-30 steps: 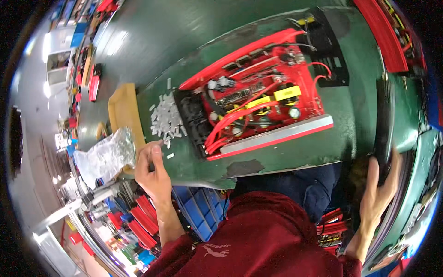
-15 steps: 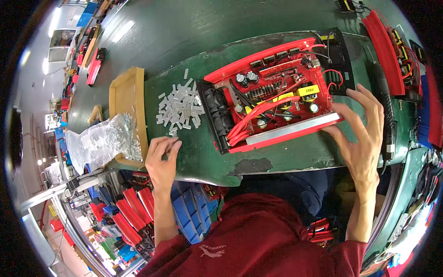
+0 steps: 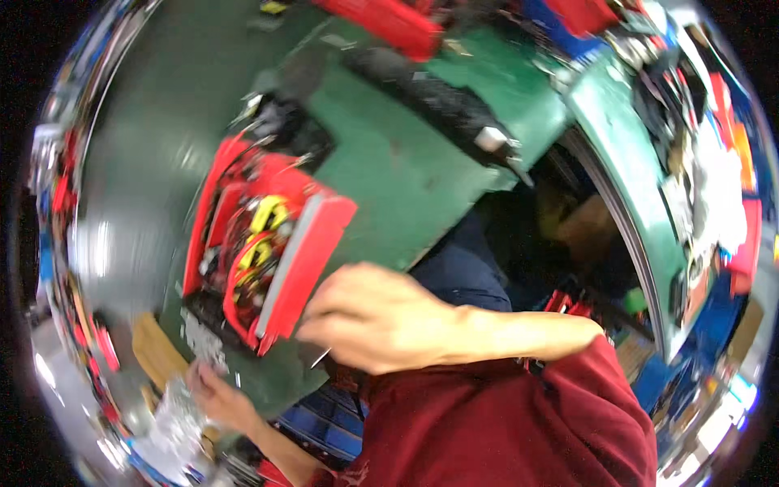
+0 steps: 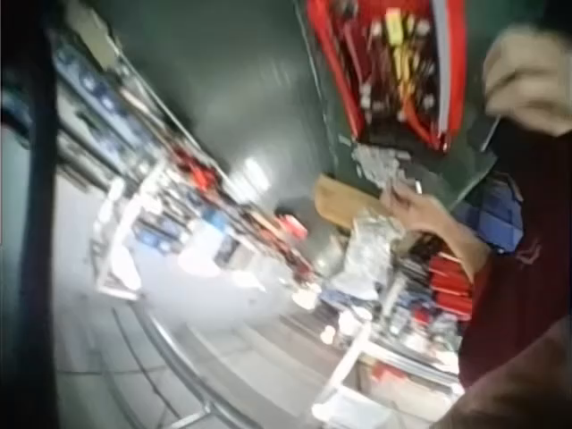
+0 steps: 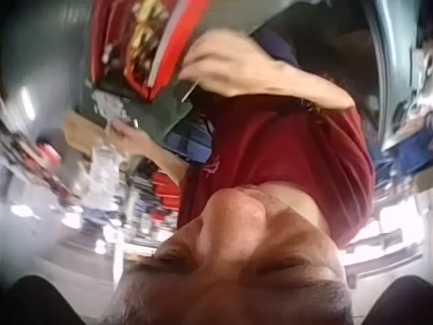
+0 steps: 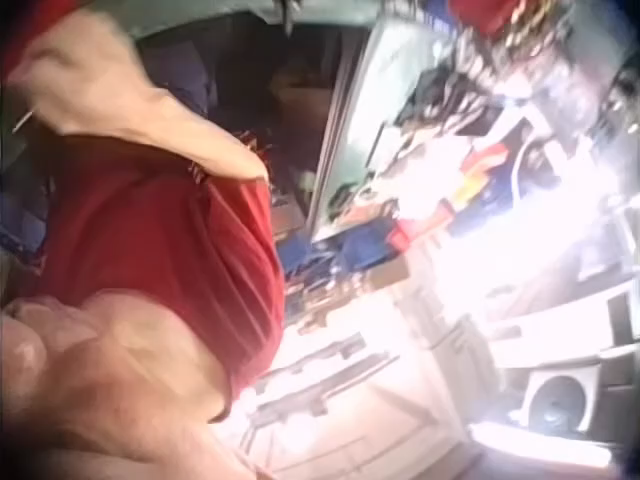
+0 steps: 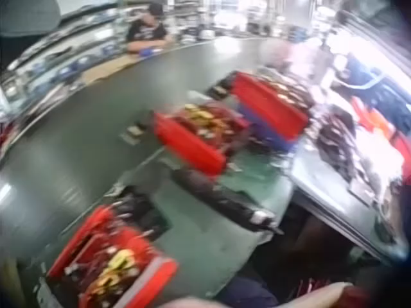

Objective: Assemble electronic components by securing plates and wires into a red housing using an electric screwdriver.

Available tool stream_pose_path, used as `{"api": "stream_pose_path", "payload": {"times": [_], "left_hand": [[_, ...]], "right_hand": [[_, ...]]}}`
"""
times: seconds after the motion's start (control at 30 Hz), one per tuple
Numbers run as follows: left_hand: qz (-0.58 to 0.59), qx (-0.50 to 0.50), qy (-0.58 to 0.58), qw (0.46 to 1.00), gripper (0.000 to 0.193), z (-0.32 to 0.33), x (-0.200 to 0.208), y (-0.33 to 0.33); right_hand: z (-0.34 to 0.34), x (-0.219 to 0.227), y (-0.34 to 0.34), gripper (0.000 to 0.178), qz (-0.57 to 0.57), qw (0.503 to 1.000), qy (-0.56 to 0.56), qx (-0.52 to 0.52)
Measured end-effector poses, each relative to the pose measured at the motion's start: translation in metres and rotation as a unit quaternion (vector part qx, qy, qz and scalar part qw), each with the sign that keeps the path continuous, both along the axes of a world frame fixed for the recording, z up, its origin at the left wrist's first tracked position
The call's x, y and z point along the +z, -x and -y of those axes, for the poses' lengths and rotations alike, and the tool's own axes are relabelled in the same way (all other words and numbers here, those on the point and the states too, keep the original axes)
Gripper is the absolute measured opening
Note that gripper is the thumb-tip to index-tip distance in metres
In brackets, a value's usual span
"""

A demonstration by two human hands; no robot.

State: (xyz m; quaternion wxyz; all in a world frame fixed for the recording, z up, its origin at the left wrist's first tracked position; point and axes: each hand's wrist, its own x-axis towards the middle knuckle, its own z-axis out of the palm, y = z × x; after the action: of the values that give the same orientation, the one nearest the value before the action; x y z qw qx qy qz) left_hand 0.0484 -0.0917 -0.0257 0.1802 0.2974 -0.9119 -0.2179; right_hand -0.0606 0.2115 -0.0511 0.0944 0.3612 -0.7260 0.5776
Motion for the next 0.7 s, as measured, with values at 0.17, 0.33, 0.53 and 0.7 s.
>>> {"api": "stream_pose_path", "payload": {"times": [0.17, 0.33, 0.53, 0.7], "left_hand": [[-0.093, -0.15, -0.225, 0.958, 0.009, -0.08, 0.024, 0.008], [-0.072, -0.095, -0.293, 0.949, 0.023, -0.109, 0.023, 0.021], [-0.125, -0.015, -0.198, 0.972, 0.082, -0.134, 0.025, 0.06], [-0.036, -0.102, -0.326, 0.939, 0.076, -0.108, 0.041, 0.046]], "right_hand": [[0.037, 0.002, -0.018, 0.026, 0.211, 0.946, 0.198, 0.149], [0.029, -0.011, -0.015, 0.024, 0.236, 0.918, 0.288, 0.14], [0.001, -0.019, -0.008, 0.021, 0.324, 0.914, 0.226, 0.091], [-0.001, -0.017, -0.003, 0.02, 0.316, 0.928, 0.188, 0.064]]}}
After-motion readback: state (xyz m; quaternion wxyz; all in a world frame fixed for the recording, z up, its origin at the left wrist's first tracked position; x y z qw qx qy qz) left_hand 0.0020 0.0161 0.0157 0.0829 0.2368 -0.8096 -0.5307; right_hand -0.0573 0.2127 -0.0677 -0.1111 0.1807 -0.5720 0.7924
